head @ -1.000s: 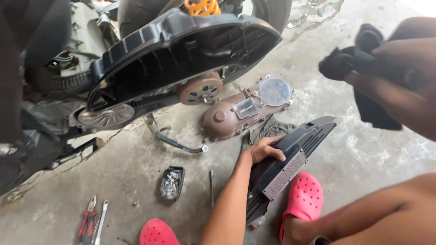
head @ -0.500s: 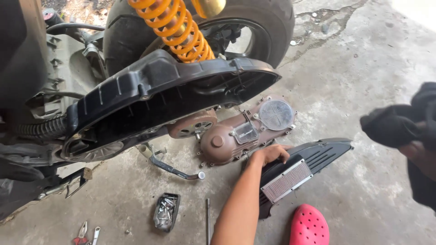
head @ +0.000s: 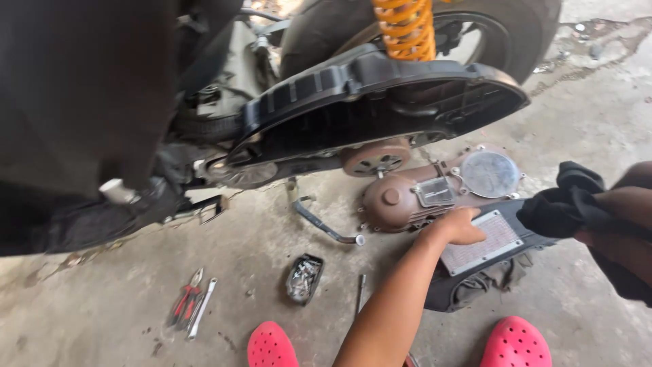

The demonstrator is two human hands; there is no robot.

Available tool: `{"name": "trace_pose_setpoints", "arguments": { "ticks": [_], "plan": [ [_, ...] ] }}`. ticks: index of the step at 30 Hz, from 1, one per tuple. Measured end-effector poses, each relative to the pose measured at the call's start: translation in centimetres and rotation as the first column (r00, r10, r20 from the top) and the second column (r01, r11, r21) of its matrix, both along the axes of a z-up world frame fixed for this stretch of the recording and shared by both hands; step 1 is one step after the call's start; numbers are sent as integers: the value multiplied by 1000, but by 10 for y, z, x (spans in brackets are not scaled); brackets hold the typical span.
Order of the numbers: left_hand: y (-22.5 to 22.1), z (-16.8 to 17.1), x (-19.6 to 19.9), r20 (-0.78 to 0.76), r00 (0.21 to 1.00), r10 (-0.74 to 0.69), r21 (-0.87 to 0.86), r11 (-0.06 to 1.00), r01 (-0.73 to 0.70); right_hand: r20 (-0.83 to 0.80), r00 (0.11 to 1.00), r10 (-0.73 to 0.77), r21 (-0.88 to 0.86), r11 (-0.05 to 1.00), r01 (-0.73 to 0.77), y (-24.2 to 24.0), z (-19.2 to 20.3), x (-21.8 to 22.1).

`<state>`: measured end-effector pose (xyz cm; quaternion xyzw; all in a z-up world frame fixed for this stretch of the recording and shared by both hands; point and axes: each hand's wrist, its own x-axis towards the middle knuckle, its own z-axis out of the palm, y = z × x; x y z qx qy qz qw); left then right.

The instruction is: Cleaning and reassembling the CVT and air filter components of a motorcycle

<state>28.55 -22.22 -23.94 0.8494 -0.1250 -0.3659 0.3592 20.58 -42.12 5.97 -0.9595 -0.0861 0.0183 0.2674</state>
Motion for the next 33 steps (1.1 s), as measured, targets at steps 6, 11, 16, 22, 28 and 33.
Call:
{"name": "trace_pose_setpoints", "arguments": {
  "ticks": [6,11,16,22,28,33],
  "plan": [
    [83,100,-69,-25,949,315,-274,910,-310,25,983,181,-319,934,-164,53,19,-6],
    [167,226,-118,-246,868,431,-701,540,-466,-182,939,292,-411,845,-343,140,85,-41],
    [220,282,-161,-192,854,483,-752,486,-444,-121,958,260,-288,914,-284,200,74,-63],
    [206,281,-198,165,806,568,-515,747,-421,-710,659,248,622,659,422,242,58,-87],
    [214,244,-212,310,614,726,-575,657,-487,-179,966,188,104,980,-172,242,45,-95],
    [212,253,-217,6,635,773,-611,505,-609,-422,900,106,589,787,183,266,38,-98]
  ]
}}
